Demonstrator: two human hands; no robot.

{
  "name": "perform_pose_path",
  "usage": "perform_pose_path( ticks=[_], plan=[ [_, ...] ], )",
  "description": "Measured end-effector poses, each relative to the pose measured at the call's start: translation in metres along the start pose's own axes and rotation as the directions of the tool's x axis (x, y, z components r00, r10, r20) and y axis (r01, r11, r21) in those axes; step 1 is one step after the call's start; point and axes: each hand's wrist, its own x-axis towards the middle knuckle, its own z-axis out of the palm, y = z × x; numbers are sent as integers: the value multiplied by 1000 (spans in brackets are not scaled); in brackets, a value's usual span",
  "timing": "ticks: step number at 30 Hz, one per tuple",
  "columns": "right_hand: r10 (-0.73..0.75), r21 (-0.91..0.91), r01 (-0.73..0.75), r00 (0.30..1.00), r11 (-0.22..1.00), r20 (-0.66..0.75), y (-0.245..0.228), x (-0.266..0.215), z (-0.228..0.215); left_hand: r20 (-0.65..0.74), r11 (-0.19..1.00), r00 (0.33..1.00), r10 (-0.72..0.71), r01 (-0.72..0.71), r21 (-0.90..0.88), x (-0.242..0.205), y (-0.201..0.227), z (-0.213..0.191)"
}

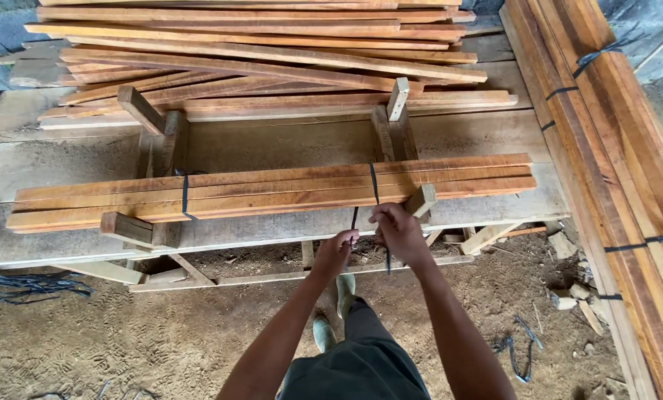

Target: Bundling long wood pieces together using plastic straps.

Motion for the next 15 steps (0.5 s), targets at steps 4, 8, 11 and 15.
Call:
perform_pose_path(
  ticks=[4, 8, 11, 15],
  plan=[
    [-28, 273, 19, 999, 962, 31, -64, 36, -18, -62, 996, 995, 76, -74, 44, 3, 2, -10],
    [-96, 357, 82, 995, 931, 21, -82, 76, -28, -3, 987, 994, 111, -110, 119, 16, 15, -29],
    [-177, 362, 142, 982, 921, 65, -84, 102, -32, 34, 971, 985, 167, -171, 170, 31, 33, -38],
    [-55, 344, -13, 981, 939, 186, -55, 139, -34, 36, 923, 949, 314, -313, 223, 56, 54, -40]
  ],
)
